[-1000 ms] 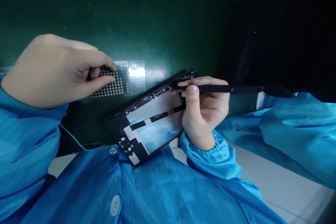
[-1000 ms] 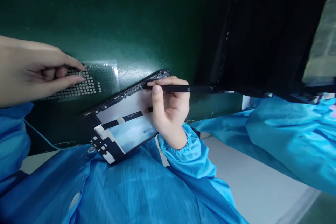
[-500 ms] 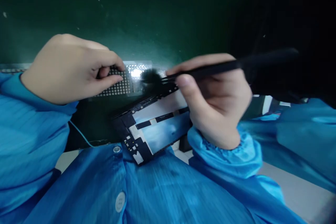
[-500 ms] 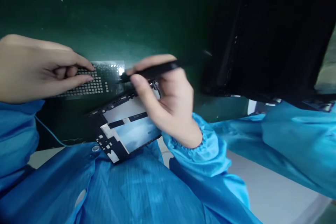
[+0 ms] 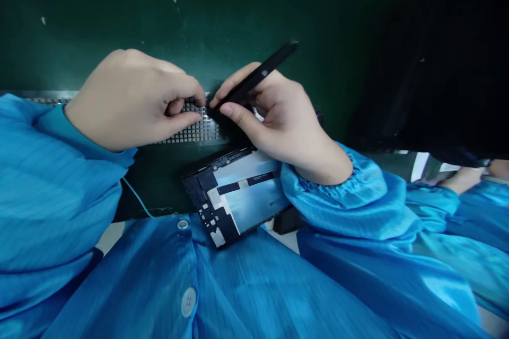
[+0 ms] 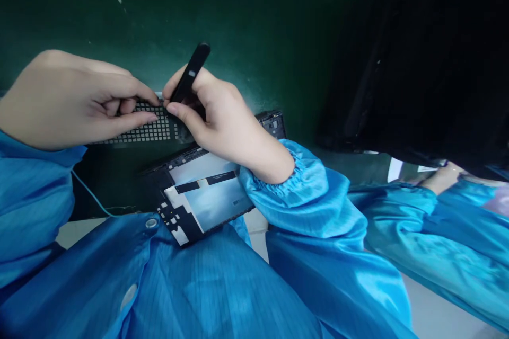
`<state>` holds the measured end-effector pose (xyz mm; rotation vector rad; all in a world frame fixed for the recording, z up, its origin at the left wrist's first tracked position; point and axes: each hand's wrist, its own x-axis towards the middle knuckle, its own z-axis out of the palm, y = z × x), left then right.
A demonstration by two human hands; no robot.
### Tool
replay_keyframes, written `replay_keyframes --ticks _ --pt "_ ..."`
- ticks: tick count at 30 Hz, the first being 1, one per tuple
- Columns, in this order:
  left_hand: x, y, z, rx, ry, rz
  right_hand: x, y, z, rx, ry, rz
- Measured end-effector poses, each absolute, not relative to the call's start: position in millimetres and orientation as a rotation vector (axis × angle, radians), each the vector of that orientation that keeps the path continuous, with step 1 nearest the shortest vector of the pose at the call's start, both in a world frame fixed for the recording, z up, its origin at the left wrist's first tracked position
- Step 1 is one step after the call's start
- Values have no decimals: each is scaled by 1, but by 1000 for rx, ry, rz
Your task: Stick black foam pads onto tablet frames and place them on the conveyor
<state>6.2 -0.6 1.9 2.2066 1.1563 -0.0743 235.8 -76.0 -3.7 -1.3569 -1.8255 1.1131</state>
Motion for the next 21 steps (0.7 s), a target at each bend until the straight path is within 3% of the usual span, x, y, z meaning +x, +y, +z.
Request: replay_keyframes --ticks 3,7,11,14,17,21 --pt "-3 3 -7 2339 1047 -24 237 -68 -5 -1330 -1748 1227" --pt "-17 5 -15 2430 855 229 251 -85 4 -1228 -1251 1387" --pt "-3 -22 0 2447 956 317 281 -161 20 -1420 -957 989" --pt "18 -59 12 2429 1015 162 300 -230 18 -1612 -889 692" --pt "33 -89 13 2363 911 -24 309 -275 4 -1725 -926 590" --pt "37 -102 5 2332 936 26 308 -290 -13 -1708 -1028 570"
